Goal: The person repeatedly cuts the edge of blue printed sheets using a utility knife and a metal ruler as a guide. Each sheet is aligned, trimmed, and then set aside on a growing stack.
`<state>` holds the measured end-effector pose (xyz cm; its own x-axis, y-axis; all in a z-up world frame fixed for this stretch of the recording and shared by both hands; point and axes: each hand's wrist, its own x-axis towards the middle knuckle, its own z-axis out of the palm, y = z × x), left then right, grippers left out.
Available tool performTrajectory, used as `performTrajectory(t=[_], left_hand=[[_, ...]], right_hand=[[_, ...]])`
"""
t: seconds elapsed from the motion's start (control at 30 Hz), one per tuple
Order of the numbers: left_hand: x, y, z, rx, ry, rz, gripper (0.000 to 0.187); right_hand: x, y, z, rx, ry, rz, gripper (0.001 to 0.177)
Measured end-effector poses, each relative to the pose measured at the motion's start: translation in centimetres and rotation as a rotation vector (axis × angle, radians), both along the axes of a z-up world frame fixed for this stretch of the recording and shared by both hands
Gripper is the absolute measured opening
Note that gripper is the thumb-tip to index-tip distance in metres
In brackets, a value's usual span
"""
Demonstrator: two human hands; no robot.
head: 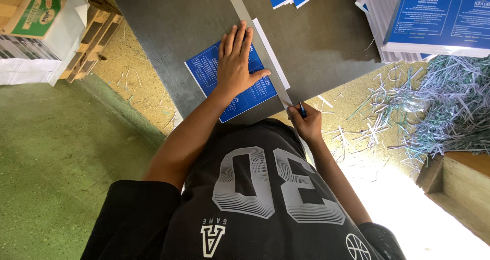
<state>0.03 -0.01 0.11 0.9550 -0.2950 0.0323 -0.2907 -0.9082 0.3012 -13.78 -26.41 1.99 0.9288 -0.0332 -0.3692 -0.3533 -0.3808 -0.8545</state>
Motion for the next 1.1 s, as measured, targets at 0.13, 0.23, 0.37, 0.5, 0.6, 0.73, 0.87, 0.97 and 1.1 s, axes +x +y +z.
performTrajectory(t=[0.13, 0.23, 0.37, 0.5, 0.6, 0.73, 0.87, 0.97, 1.1], left_hand=[[0.0, 0.0, 0.0, 0.001, 0.017, -0.001, 0.125], [0.0, 0.0, 0.2, 0.011, 0.014, 0.006, 0.125], [0.0, 0.0, 0.3, 0.011, 0.003, 0.005, 0.124], [0.0, -0.1, 0.4, -0.012, -0.031, 0.005, 0.12], [0.1, -0.1, 0.3, -0.048, -0.001, 0.005, 0.12], [0.0, 0.0, 0.4, -0.03, -0.011, -0.003, 0.123], [0.1, -0.2, 0.7, -0.017, -0.008, 0.003, 0.121], [0.1, -0.2, 0.7, -0.009, 0.006, 0.003, 0.122], [0.2, -0.2, 1.1, -0.001, 0.044, 0.001, 0.124]], right_hand=[[0.0, -0.1, -0.1, -0.009, 0.008, 0.023, 0.025], [0.0, 0.0, 0.1, -0.009, -0.026, 0.035, 0.027], [0.1, 0.1, 0.4, 0.025, -0.052, 0.036, 0.028], [0.0, 0.1, 0.1, 0.005, -0.056, 0.023, 0.026], [0.0, 0.0, -0.1, -0.02, -0.047, 0.022, 0.024], [0.0, 0.0, -0.3, -0.003, -0.06, 0.028, 0.025], [0.0, 0.0, 0.1, 0.001, -0.017, 0.012, 0.025], [0.0, -0.1, -0.1, 0.004, -0.003, 0.012, 0.024], [-0.1, -0.3, -0.6, 0.031, -0.041, 0.034, 0.024]])
